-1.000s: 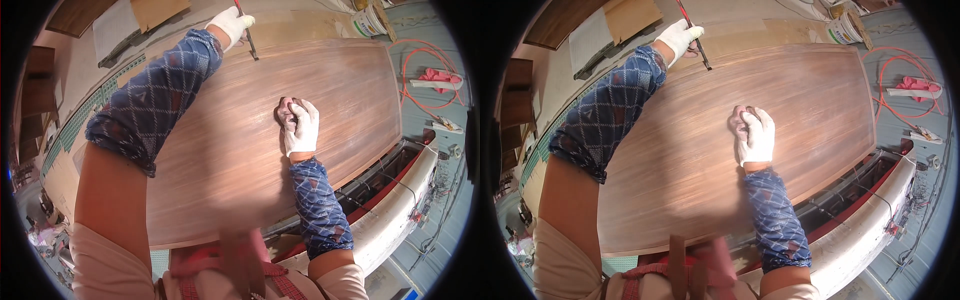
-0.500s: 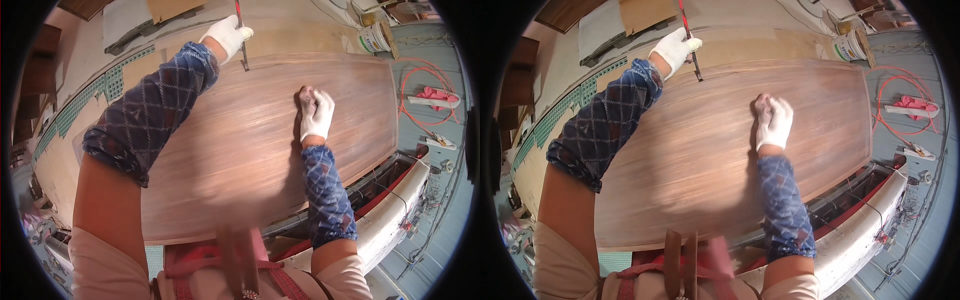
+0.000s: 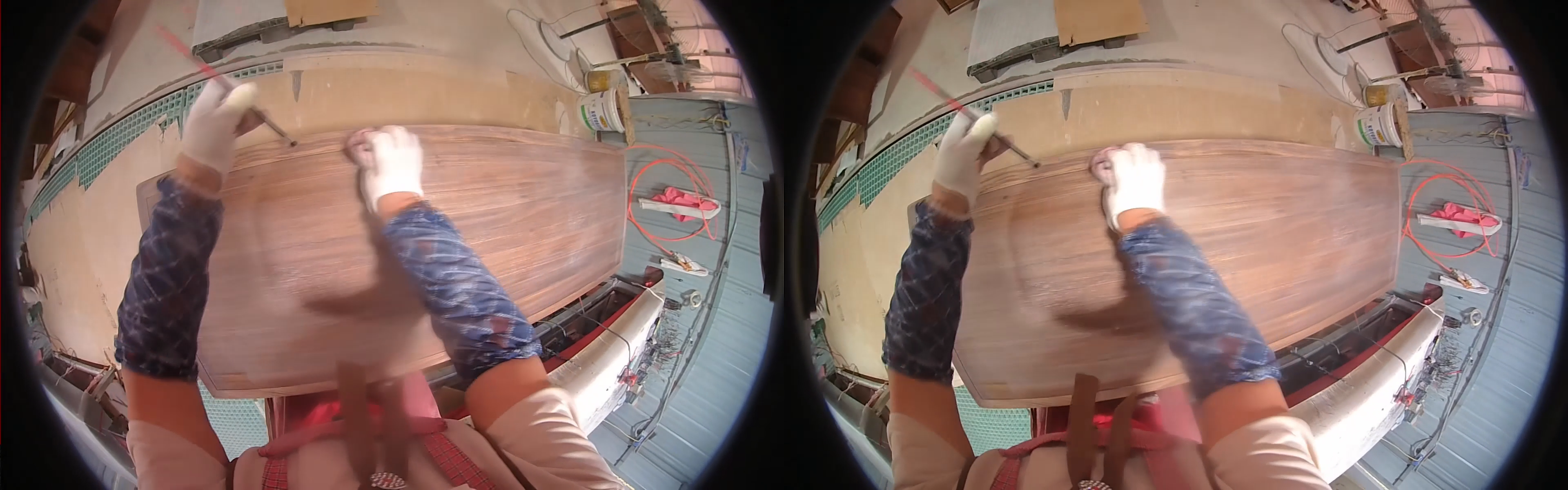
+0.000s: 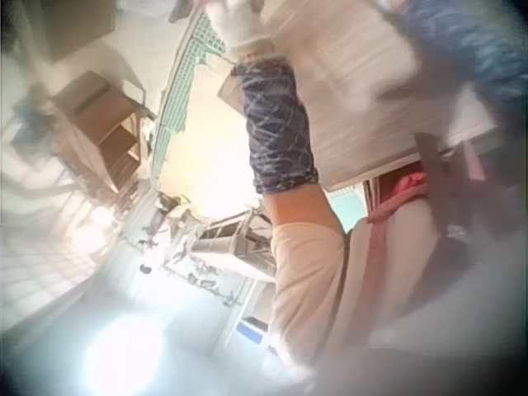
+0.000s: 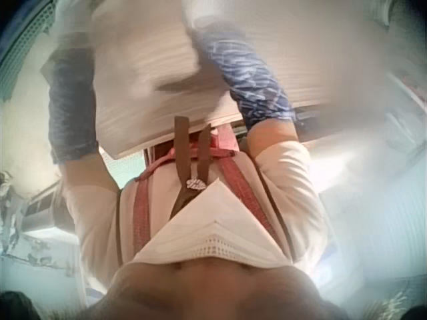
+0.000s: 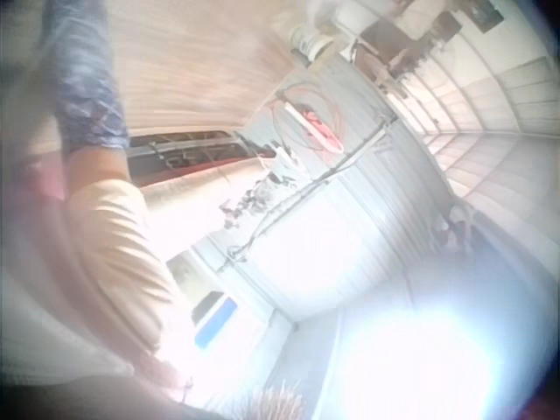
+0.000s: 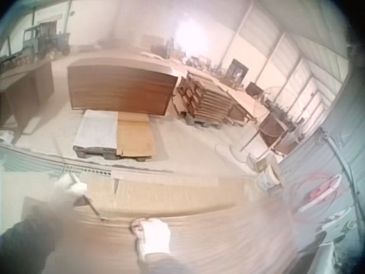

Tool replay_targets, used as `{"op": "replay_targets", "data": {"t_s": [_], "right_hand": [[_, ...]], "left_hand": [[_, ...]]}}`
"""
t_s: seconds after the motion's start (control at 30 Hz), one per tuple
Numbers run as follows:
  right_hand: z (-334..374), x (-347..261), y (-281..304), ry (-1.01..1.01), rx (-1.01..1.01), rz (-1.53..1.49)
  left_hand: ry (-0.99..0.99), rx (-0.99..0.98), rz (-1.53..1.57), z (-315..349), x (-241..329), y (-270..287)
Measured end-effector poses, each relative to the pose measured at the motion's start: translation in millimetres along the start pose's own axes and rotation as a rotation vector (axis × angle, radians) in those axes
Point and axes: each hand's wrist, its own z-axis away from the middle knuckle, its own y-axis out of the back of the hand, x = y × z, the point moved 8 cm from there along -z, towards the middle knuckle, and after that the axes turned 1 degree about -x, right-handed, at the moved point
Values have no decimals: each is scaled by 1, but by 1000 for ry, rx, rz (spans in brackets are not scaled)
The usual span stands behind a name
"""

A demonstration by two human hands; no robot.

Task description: The person rubs a wooden surface with a cloth while using a thin metal tool to check or scrape specific areas, then uses a power sander on a different workstation component.

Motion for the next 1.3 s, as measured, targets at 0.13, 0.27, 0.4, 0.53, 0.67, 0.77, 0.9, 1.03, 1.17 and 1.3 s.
{"op": "replay_targets", "data": {"t_s": [0.13, 0.27, 0.4, 0.53, 0.67, 0.77, 0.9, 1.03, 1.17, 1.3], "right_hand": [[3, -153, -70, 214, -156, -282], [6, -248, -138, 294, -436, -149], [15, -257, -134, 344, -536, -241], [-3, -159, -73, 251, -308, -82], [-2, -9, -6, 116, -69, 193], [7, 88, 28, -18, 122, 190], [5, 92, 26, -88, 125, 177], [4, 92, 25, -85, 106, 172], [6, 98, 25, -63, 96, 163], [6, 90, 24, -52, 95, 160]], "left_hand": [[8, 143, 219, 51, 10, 115], [-32, 190, 397, 69, 17, 157], [3, 260, 378, 76, 4, 191], [-29, 121, 323, 50, 1, 136], [55, 4, 244, 12, -10, 48], [58, -108, 45, -10, -18, -20], [16, -233, -158, -28, -33, -80], [-4, -261, -235, -43, -45, -104], [-98, -288, -279, -47, -49, -107], [-54, -244, -325, -49, -52, -98]]}}
